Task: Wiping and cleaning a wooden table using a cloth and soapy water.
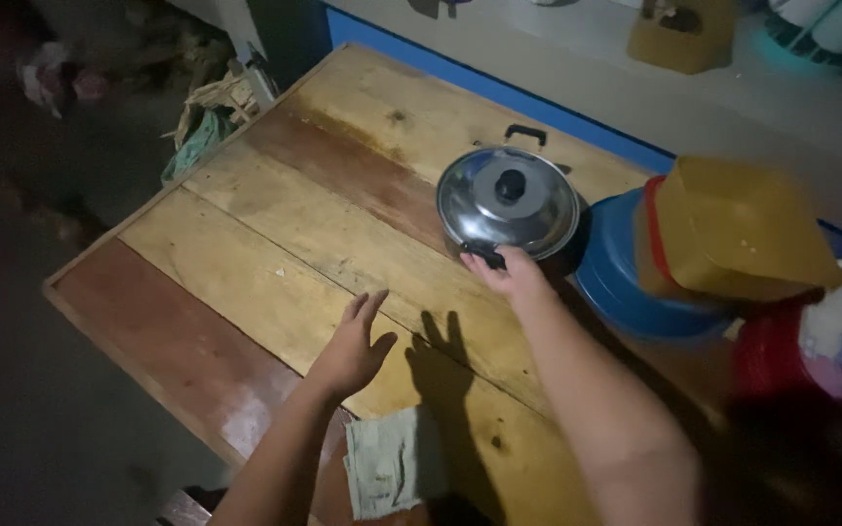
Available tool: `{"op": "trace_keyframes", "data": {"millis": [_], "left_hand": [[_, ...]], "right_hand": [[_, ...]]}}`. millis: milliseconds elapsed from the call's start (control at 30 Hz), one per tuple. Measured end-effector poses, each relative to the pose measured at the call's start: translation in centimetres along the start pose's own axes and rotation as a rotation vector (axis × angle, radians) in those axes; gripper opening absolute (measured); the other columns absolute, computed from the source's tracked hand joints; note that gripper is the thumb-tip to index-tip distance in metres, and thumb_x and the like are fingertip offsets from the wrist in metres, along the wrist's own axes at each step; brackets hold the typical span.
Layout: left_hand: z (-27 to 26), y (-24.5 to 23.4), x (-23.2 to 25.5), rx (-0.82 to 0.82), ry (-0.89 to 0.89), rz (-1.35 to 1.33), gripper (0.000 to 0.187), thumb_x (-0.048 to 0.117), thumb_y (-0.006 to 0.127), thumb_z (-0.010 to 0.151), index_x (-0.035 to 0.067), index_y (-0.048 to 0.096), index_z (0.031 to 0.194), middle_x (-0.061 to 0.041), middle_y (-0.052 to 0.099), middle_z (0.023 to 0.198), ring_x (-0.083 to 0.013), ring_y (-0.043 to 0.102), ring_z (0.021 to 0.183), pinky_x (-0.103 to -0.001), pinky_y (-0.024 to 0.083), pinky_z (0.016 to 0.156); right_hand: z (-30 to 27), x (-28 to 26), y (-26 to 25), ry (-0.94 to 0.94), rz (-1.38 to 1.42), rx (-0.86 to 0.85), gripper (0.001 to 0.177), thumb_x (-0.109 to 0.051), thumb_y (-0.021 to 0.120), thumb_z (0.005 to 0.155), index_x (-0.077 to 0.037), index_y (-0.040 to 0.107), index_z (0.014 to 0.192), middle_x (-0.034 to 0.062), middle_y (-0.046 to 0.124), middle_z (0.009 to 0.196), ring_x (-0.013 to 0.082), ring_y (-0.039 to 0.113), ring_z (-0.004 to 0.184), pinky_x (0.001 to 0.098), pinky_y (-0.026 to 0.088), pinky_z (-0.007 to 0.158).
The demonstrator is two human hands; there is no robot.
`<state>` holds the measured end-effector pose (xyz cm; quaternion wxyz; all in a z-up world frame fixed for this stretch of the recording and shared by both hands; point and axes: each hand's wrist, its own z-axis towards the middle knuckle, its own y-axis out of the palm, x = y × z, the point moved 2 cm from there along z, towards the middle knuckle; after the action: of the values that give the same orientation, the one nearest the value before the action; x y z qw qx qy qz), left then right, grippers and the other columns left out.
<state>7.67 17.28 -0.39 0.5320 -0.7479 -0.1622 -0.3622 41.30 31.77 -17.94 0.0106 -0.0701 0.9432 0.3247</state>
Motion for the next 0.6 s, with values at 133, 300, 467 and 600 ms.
{"op": "trace_keyframes", "data": {"millis": [133,300,467,600], "left_hand": [[-0.8,-0.1,0.0,0.067,0.143,0.011,0.072,0.023,0.07,0.091,0.015,0.035,0.154,-0.028,0.029,0.159,-0.0445,0.034,0.147,-0.046,0.039,0.115],[-3.5,-0.5,1.9,0.052,0.138,0.002,0.073,0.025,0.07,0.092,0.017,0.034,0.155,-0.027,0.025,0.161,-0.0438,0.034,0.146,-0.045,0.039,0.115],[-5.4,1.4,0.7,0.073,0.231,-0.016,0.072,0.024,0.071,0.092,0.014,0.037,0.154,-0.027,0.029,0.16,-0.0419,0.034,0.148,-0.044,0.038,0.118],[-9.1,1.3,3.7,-0.039,0.152,0.022,0.071,0.026,0.068,0.094,0.016,0.034,0.156,-0.024,0.023,0.163,-0.0411,0.03,0.149,-0.045,0.037,0.117]], "right_hand": [[-1.2,-0.1,-2.8,0.06,-0.222,-0.214,0.047,-0.002,0.051,0.096,0.009,0.045,0.141,0.0329,0.052,0.137,0.0565,0.058,0.12,0.0419,0.066,0.086],[-9.4,1.8,-4.2,0.021,-0.064,-0.103,0.051,-0.001,0.049,0.099,0.014,0.033,0.145,0.0397,0.045,0.141,0.0599,0.056,0.122,0.0461,0.06,0.089],[-18.0,2.7,-5.2,-0.133,-0.164,-0.207,0.051,0.001,0.047,0.095,0.004,0.035,0.145,0.0313,0.044,0.143,0.0609,0.049,0.127,0.0543,0.059,0.098],[-21.1,1.6,-8.6,-0.092,-0.122,-0.123,0.053,0.001,0.048,0.098,0.01,0.03,0.147,0.04,0.04,0.145,0.0647,0.048,0.128,0.0518,0.06,0.1]]}}
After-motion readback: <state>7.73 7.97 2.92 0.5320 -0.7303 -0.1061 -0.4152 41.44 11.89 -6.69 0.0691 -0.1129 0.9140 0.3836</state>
